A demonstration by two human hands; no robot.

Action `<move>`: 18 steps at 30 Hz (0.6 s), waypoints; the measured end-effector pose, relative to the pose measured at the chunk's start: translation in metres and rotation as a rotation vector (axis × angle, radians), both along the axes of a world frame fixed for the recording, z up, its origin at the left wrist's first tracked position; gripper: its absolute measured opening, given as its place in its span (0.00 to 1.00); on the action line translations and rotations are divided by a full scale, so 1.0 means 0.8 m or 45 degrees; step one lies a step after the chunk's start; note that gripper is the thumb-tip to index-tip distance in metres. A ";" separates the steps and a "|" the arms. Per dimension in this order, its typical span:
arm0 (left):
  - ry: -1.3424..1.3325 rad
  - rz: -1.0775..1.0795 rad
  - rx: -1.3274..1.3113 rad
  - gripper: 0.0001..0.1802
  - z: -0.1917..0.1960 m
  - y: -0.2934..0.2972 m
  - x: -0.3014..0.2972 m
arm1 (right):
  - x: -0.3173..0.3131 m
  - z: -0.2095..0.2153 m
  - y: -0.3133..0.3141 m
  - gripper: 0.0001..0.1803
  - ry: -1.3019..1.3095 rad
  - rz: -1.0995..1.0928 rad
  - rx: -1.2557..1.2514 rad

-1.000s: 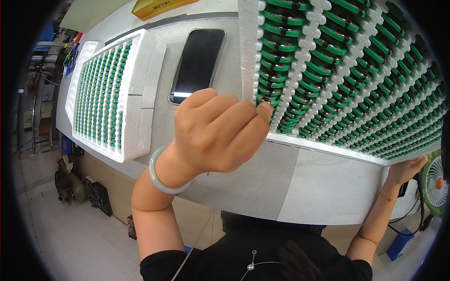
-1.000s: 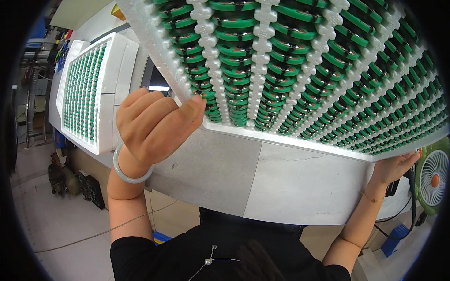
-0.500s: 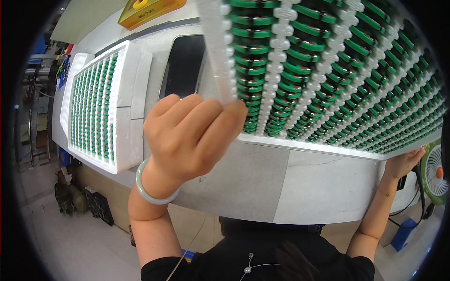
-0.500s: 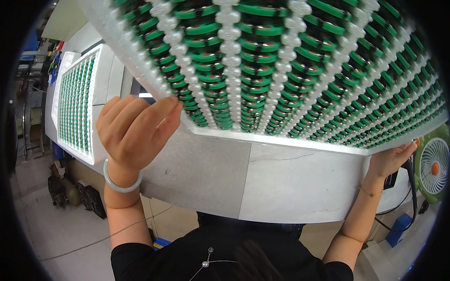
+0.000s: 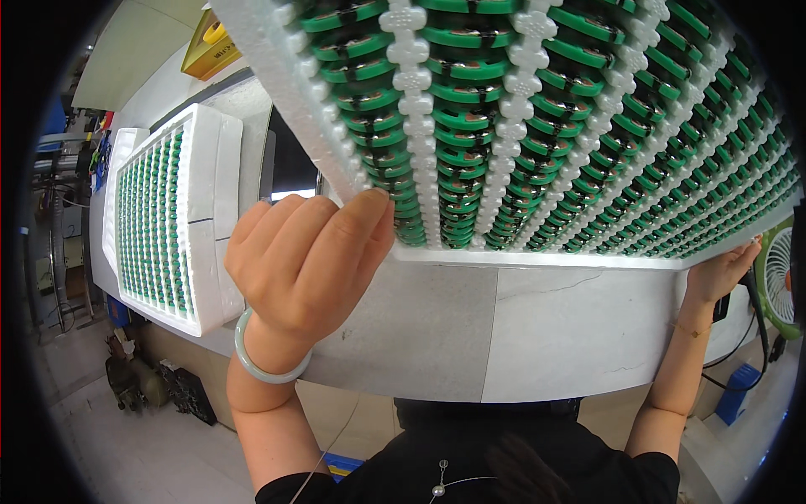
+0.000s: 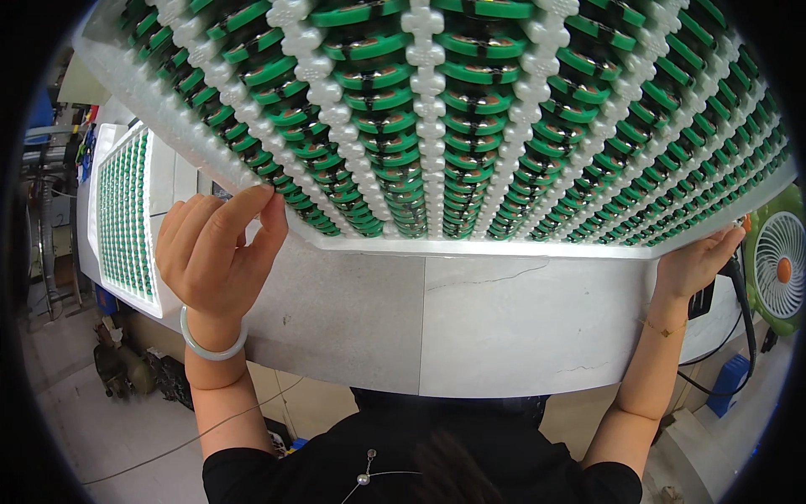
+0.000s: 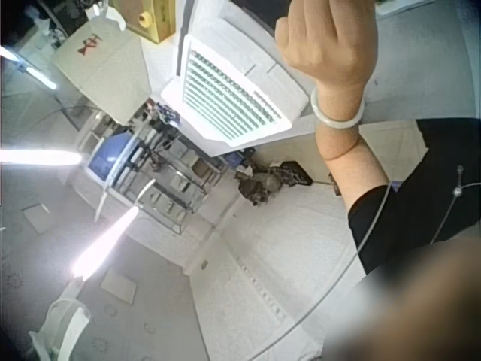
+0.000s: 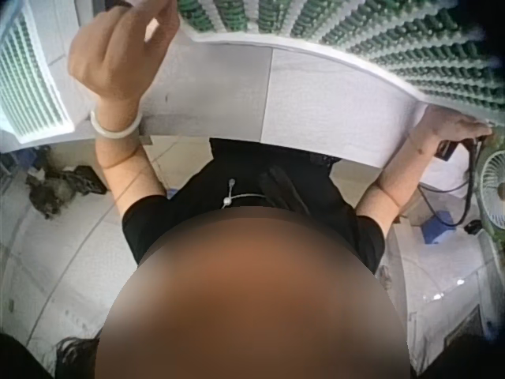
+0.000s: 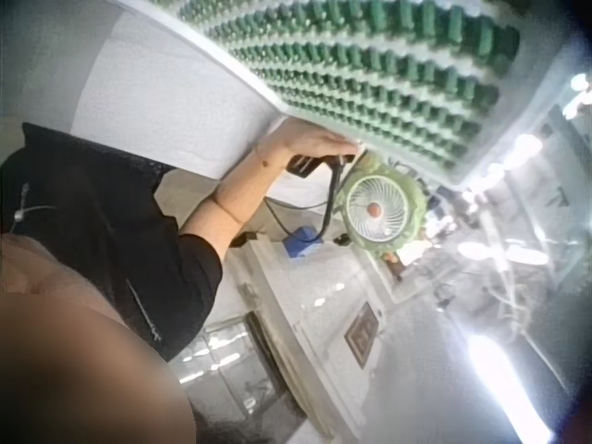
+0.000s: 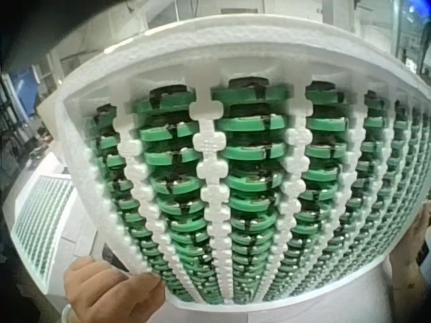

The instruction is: The person solders electronic components onto small green circuit boards using a soldering iron and solder wire.

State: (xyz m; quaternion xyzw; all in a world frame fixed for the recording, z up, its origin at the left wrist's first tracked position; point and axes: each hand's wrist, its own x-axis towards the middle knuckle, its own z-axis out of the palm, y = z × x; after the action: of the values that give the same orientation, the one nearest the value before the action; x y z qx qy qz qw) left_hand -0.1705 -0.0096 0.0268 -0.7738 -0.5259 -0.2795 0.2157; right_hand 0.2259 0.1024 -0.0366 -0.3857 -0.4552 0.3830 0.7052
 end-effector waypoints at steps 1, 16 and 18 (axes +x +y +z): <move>-0.028 0.022 -0.017 0.12 0.000 0.000 0.001 | -0.001 0.000 0.000 0.18 0.007 -0.035 -0.018; 0.137 -0.335 0.274 0.12 -0.012 0.006 -0.027 | 0.081 -0.032 0.016 0.23 -0.139 0.332 0.070; 0.156 -0.345 0.311 0.12 -0.016 0.008 -0.025 | 0.078 -0.031 0.014 0.22 0.080 0.450 0.068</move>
State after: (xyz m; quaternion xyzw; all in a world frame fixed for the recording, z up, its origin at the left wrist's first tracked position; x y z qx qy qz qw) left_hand -0.1903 -0.0030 0.0138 -0.8213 -0.3647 -0.3201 0.3001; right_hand 0.2885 0.1139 -0.0612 -0.2686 -0.5038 0.5006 0.6507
